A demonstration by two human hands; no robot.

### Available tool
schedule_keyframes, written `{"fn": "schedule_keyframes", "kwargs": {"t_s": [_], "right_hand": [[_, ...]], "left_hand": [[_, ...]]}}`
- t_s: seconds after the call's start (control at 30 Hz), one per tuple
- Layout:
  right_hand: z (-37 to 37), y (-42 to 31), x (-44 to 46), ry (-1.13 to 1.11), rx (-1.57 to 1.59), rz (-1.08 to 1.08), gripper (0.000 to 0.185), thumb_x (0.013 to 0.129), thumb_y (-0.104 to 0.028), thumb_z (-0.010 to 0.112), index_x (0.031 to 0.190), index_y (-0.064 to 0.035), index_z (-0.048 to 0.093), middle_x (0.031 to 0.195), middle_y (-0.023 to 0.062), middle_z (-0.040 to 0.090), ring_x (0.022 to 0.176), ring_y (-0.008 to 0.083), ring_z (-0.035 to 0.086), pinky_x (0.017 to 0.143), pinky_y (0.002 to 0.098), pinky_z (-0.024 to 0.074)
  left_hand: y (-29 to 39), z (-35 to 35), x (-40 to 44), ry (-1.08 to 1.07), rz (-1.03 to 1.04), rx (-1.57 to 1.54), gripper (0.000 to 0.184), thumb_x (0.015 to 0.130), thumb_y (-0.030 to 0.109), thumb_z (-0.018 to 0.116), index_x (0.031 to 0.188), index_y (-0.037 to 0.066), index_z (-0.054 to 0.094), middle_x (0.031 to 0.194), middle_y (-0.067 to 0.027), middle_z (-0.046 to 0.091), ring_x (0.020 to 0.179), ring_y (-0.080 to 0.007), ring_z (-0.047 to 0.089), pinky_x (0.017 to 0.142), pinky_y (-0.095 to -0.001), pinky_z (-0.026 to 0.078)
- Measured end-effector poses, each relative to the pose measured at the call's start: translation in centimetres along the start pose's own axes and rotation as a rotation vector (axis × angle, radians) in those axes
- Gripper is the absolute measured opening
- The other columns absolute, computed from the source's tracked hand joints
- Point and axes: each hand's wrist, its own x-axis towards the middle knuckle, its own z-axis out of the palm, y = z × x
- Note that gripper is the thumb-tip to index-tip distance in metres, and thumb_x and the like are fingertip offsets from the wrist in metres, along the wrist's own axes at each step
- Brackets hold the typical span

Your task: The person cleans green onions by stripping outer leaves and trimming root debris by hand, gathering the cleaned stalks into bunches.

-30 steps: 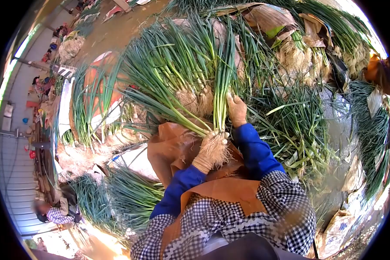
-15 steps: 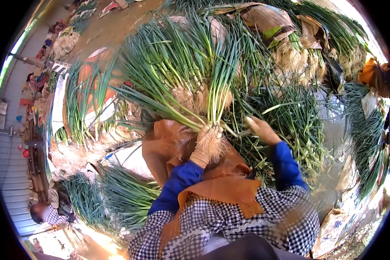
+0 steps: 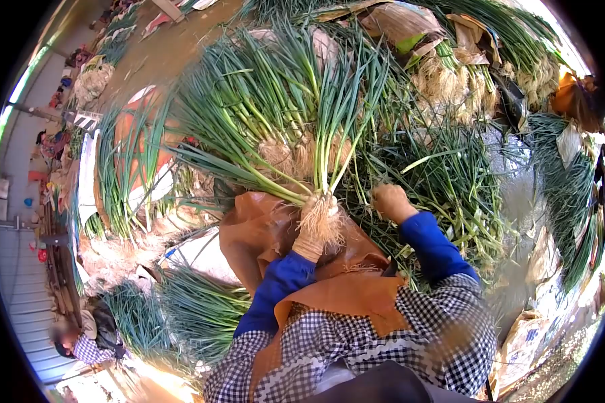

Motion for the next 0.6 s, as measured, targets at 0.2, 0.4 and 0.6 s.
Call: {"fn": "schedule_keyframes", "kwargs": {"t_s": [0.2, 0.4, 0.6], "right_hand": [[2.8, -3.0, 7.9, 0.414, 0.999, -0.325, 0.033, 0.092, -0.027, 0.044, 0.102, 0.0022, 0.057, 0.077, 0.0131, 0.063, 0.069, 0.0199, 0.06, 0.065, 0.028, 0.0476], [-3.8, -5.4, -0.9, 0.068, 1.43, -0.215, 0.039, 0.092, -0.036, 0.045, 0.08, -0.0014, 0.059, 0.067, 0.0053, 0.06, 0.056, 0.0121, 0.054, 0.056, 0.0245, 0.044], [-2.7, -6.2, -1.6, 0.0, 1.217, -0.201, 0.033, 0.089, -0.032, 0.053, 0.072, -0.003, 0.055, 0.061, 0.0025, 0.053, 0.056, 0.0106, 0.047, 0.052, 0.0257, 0.0396]], "left_hand": [[0.0, 0.0, -0.6, 0.004, 0.057, 0.075, 0.028, 0.091, 0.021, 0.045, 0.105, -0.002, 0.052, 0.084, -0.0136, 0.057, 0.063, -0.0189, 0.054, 0.051, -0.0274, 0.047], [-1.4, 3.2, -1.3, 0.271, 0.226, 0.249, 0.022, 0.09, 0.013, 0.045, 0.103, -0.003, 0.053, 0.086, -0.0113, 0.061, 0.07, -0.0175, 0.061, 0.06, -0.0258, 0.052], [-2.1, 2.7, -0.4, 0.47, 0.296, 0.349, 0.022, 0.09, 0.016, 0.043, 0.098, -0.001, 0.054, 0.08, -0.0072, 0.058, 0.069, -0.0147, 0.057, 0.062, -0.0241, 0.049]]}}
